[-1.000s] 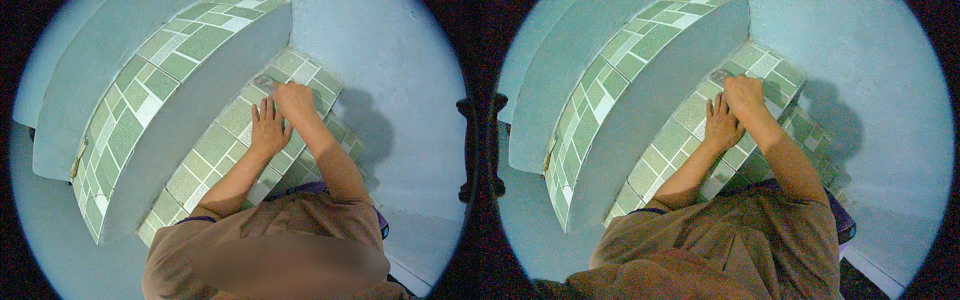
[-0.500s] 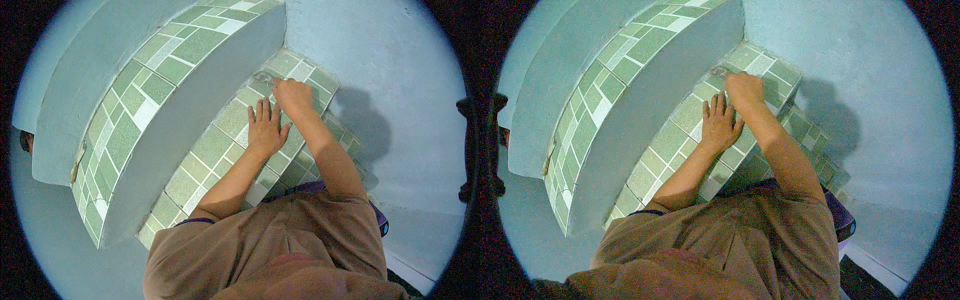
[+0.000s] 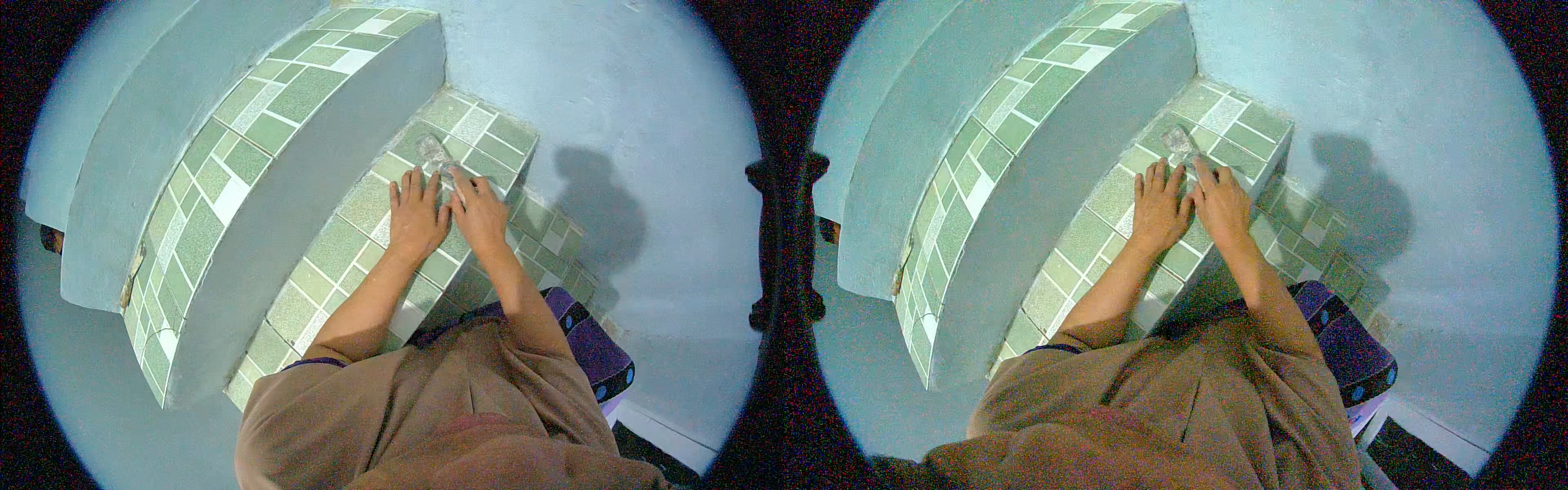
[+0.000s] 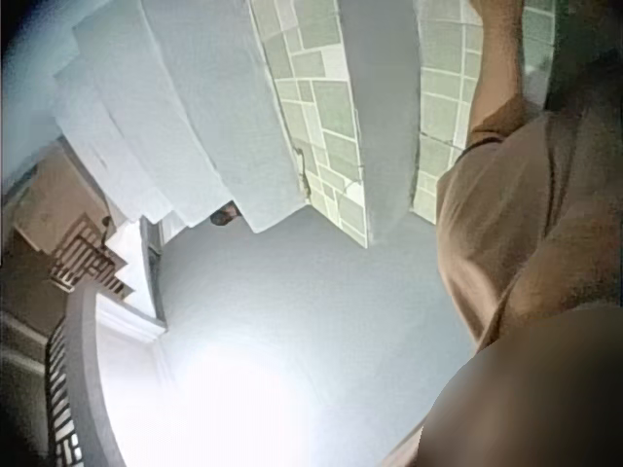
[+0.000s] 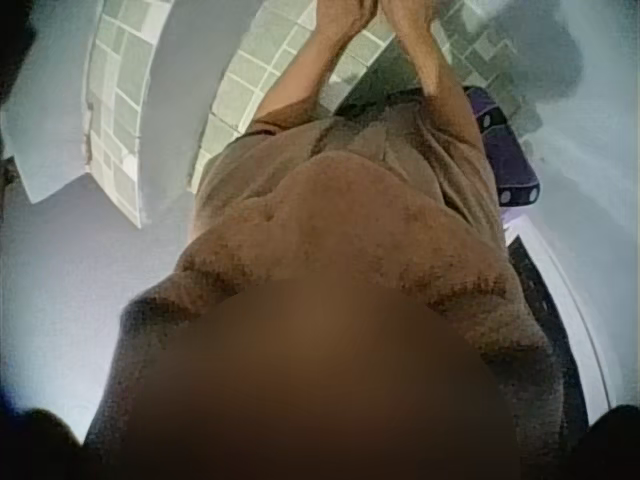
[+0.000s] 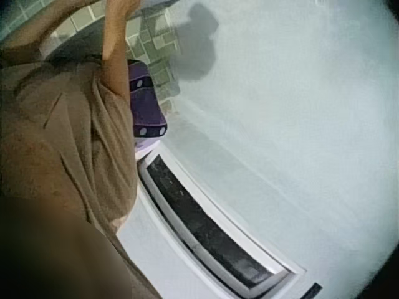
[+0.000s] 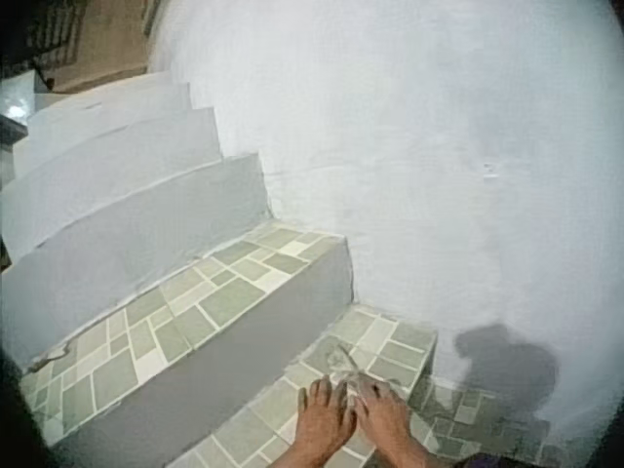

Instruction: The person uses a small metal tool to press grout into the joints between green and white tiles on a staircase. They work methodically along the stair treads and risers, smoothing the grout lines with the tool.

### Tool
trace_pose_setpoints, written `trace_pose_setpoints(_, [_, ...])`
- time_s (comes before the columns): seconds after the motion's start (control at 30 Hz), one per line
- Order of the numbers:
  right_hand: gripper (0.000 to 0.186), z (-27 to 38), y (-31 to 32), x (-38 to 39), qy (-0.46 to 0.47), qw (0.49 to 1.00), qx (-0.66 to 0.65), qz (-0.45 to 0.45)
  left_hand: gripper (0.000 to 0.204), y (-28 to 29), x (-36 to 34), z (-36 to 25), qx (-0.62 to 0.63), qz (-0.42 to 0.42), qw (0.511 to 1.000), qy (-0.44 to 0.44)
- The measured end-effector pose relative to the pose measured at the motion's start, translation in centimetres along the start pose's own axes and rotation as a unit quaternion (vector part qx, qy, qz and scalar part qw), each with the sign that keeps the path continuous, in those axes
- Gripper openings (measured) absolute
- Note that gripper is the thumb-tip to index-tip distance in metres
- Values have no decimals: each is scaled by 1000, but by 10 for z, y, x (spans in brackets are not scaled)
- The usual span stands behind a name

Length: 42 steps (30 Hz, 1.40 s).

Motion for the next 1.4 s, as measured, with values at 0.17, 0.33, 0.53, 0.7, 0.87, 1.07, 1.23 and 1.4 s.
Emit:
trace_pose_setpoints(0.17, [48, -1, -2, 14, 22, 998, -18, -59, 51, 1, 0, 1, 16, -28, 999, -13])
trace_pose_setpoints(0.33, [52, 2, -6, 20, 26, 997, 3, -74, 47, -2, -1, 5, 21, -39, 999, -13])
trace_pose_setpoints(0.53, [56, 3, -6, 25, 36, 996, -5, -77, 44, -4, -4, 9, 46, -42, 998, -6])
trace_pose_setpoints(0.7, [57, 4, -1, 28, 41, 996, 5, -83, 42, -4, -4, 11, 61, -46, 997, -7])
trace_pose_setpoints(0.87, [59, 6, 2, 33, 21, 997, 24, -65, 41, -5, -5, 13, 78, -56, 995, -2])
trace_pose_setpoints(1.07, [60, 8, 3, 42, 7, 997, 16, -75, 40, -4, -6, 13, 91, -51, 994, -6])
trace_pose_setpoints(1.23, [61, 9, 8, 40, -12, 999, 26, -29, 41, -5, -5, 12, 90, -58, 994, -10])
trace_pose_setpoints(1.4, [61, 4, 6, 39, -51, 998, -3, 41, 41, -6, -6, 14, 89, -62, 994, -18])
Point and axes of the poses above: each hand's wrist, its own x-axis away from the middle knuckle, its own y-axis out of the back of the hand, z = x × y, the point moved 5 cm from there along -x, towards the middle knuckle, and after that the axes turned 14 degrees about x, right-handed, at the moved point
